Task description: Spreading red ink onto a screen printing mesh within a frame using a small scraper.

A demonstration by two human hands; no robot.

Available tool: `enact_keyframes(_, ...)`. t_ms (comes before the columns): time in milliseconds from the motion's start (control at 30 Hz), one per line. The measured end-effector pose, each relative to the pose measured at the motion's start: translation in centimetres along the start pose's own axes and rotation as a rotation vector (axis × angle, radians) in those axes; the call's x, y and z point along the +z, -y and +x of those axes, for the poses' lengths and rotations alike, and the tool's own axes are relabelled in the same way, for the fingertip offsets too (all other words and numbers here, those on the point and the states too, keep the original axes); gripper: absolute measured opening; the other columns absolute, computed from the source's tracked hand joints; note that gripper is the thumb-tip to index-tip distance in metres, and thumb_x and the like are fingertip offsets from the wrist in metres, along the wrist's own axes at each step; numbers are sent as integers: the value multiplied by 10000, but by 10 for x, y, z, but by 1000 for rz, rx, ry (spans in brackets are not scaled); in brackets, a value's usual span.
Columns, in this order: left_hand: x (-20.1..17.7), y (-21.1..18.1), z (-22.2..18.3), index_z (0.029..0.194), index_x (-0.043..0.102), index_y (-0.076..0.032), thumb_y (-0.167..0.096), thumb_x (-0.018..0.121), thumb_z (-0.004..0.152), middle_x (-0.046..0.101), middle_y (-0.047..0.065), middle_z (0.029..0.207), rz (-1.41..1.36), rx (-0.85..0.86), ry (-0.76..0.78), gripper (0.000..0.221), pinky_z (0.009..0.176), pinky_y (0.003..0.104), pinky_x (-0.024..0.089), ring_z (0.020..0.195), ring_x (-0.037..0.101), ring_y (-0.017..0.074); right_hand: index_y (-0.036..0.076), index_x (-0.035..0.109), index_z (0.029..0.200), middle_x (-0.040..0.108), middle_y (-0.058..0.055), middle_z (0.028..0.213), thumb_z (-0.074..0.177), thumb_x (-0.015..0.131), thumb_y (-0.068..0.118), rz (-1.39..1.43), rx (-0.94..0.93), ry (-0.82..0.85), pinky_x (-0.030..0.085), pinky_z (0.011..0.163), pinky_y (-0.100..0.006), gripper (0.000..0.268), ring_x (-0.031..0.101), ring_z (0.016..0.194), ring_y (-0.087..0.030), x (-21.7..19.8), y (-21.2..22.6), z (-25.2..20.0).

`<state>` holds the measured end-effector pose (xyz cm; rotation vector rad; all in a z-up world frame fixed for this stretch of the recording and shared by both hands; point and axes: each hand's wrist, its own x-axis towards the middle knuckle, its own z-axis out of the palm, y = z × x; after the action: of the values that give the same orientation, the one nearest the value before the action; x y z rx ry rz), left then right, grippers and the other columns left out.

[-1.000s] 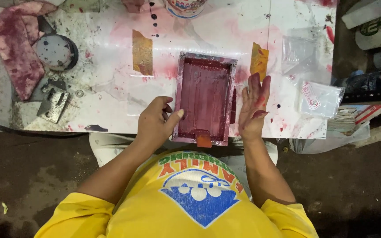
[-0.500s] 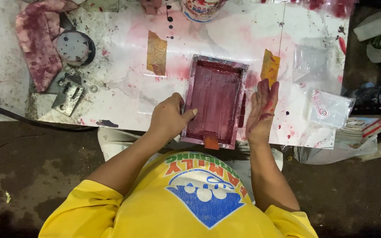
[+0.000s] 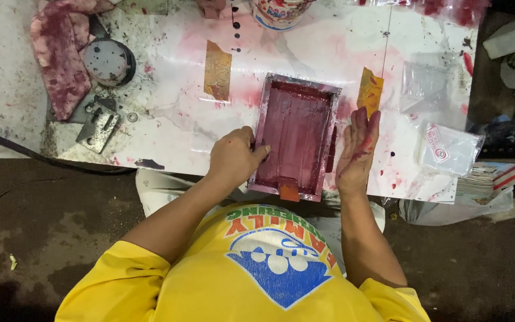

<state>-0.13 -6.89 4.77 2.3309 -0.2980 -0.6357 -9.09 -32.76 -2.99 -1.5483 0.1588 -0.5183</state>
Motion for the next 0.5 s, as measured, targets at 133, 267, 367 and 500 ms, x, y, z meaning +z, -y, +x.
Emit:
enact_keyframes(133,3,3,2,980,659,-8,-363,684,878,665,177,845,29,13,0,370,791,543,570,917,712,436,279,43,1688,213,-103,1740,989,293,830,16,-3,0,131,1303,-513,924,193,1608,-314,-1,-3,0)
enact_keyframes(267,5,4,4,956,661,-27,-371,655,888,651,150,813,62,12,-1,351,768,520,579,882,721,415,276,53,1690,213,-108,1739,1023,287,794,23,-9,3,130,1304,-506,876,190,1607,-316,-1,-2,0)
enact_keyframes(367,8,5,6,947,672,-19,-359,648,901,647,147,798,80,22,-24,344,751,512,584,865,725,409,278,55,1691,216,-112,1739,1038,278,776,8,-12,6,127,1301,-511,851,190,1606,-318,-1,-3,0)
enact_keyframes(500,8,5,6,910,678,-5,-340,649,902,639,148,761,63,34,-45,337,740,504,586,837,725,404,274,66,1692,231,-113,1736,1017,308,791,-10,-23,9,146,1300,-489,883,205,1603,-301,0,-1,-1)
